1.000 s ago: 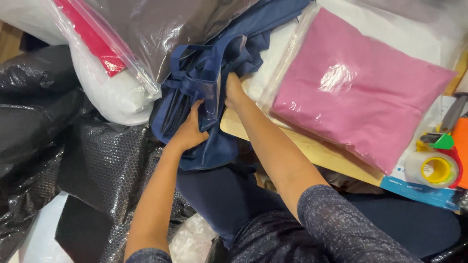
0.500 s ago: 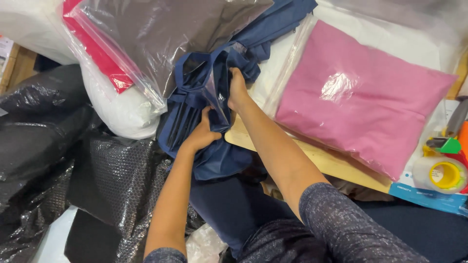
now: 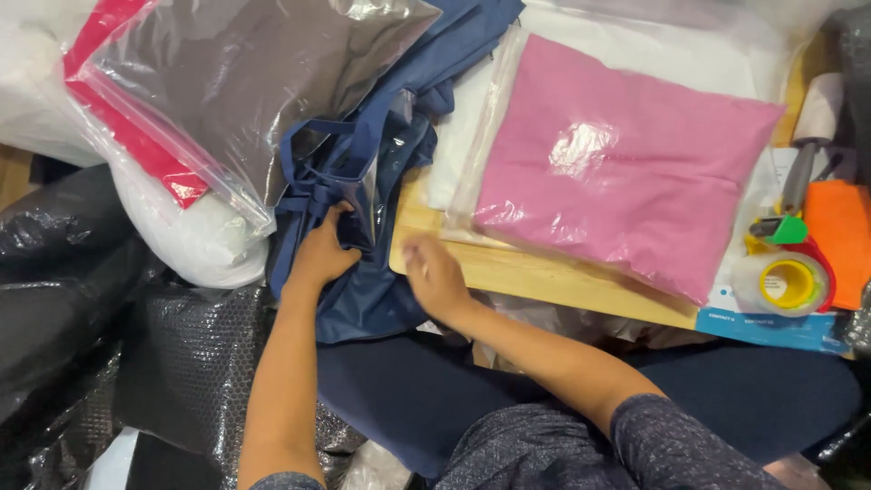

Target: The person uses a lint roller on a pink garment inside a plastic bag, then folds a blue fabric item and places it into a black bubble-wrap mailer before sealing the mailer with adhesive tape.

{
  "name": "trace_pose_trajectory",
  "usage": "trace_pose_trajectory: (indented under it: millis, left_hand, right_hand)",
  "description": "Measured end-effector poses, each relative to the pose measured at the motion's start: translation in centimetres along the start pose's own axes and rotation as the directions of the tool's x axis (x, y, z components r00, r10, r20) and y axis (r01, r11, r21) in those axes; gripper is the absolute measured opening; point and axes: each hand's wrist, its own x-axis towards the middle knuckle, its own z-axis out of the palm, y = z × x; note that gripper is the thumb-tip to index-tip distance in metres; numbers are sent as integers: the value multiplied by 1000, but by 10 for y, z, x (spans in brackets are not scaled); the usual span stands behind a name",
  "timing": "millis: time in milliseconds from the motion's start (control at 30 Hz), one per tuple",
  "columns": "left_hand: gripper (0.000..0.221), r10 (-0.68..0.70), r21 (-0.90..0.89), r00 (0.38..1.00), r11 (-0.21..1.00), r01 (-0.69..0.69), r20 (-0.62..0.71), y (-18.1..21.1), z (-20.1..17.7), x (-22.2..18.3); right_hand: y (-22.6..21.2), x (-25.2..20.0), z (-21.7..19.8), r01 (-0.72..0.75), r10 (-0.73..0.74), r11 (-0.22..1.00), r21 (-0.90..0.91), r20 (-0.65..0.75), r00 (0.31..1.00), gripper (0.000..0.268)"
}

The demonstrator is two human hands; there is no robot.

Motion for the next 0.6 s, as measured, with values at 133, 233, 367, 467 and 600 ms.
trace_pose_trajectory:
  millis: [133, 233, 367, 467, 600]
  left_hand:
    - [75, 16, 19, 1000, 1000, -17, 17, -5, -11, 9]
    - [73, 17, 179, 999, 984, -11, -31, -10, -16, 9]
    - [67, 15, 389, 993, 921, 33, -119, -1, -26, -4]
    - [69, 40, 334, 996, 943, -12, -77, -8, -24, -1]
    - [80, 14, 221, 1000, 975, -16, 10, 13, -28, -26]
  right_hand:
    - [68, -41, 5, 183, -14, 964, -192, 653, 757, 33]
    - [100, -33, 18, 48, 173, 970, -236, 821, 544, 56]
    - [138, -27, 40, 44, 284, 925, -377, 764, 580, 55]
    - [78, -38, -4, 128, 71, 960, -248, 662, 746, 40]
    - [37, -61, -97, 104, 15, 971, -216, 489, 872, 29]
